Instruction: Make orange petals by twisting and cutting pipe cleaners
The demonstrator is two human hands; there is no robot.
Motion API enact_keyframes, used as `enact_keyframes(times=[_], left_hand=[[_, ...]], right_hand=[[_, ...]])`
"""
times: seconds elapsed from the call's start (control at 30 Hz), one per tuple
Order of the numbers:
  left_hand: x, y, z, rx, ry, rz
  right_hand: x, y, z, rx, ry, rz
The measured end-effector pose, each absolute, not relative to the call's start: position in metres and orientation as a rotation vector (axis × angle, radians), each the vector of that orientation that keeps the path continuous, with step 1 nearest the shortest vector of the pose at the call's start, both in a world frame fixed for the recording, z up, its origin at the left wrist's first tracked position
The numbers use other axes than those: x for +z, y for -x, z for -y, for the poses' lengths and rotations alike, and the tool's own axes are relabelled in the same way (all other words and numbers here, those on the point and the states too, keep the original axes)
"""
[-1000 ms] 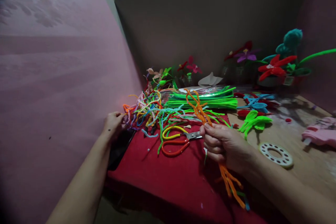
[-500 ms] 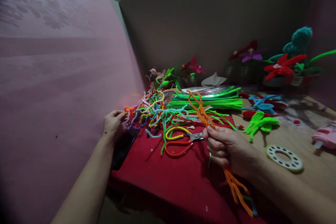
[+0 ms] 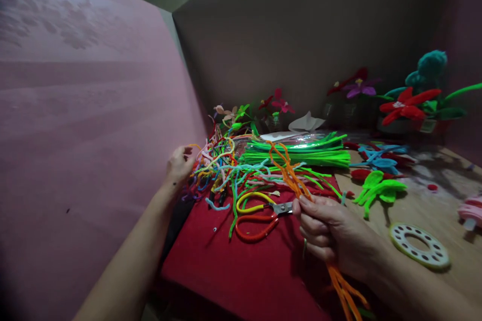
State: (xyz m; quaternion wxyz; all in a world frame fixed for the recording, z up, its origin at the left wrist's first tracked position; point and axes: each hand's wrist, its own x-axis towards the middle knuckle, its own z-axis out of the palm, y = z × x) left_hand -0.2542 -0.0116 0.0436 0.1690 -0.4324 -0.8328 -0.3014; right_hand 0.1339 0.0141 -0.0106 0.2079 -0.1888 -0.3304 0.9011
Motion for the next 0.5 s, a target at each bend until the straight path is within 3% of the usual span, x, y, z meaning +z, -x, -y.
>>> enact_keyframes(times=[0.27, 0.5], left_hand=[[0.030, 0.280, -0.021, -0.494, 1.462, 2.538], [0.037, 0.303, -0.006, -0.557, 1.241, 2.554]], right_hand=[[-0.013, -0.134, -0.016, 2.506, 0.568, 0.902], [-0.014, -0.135, -0.015, 2.540, 0.601, 0.882]])
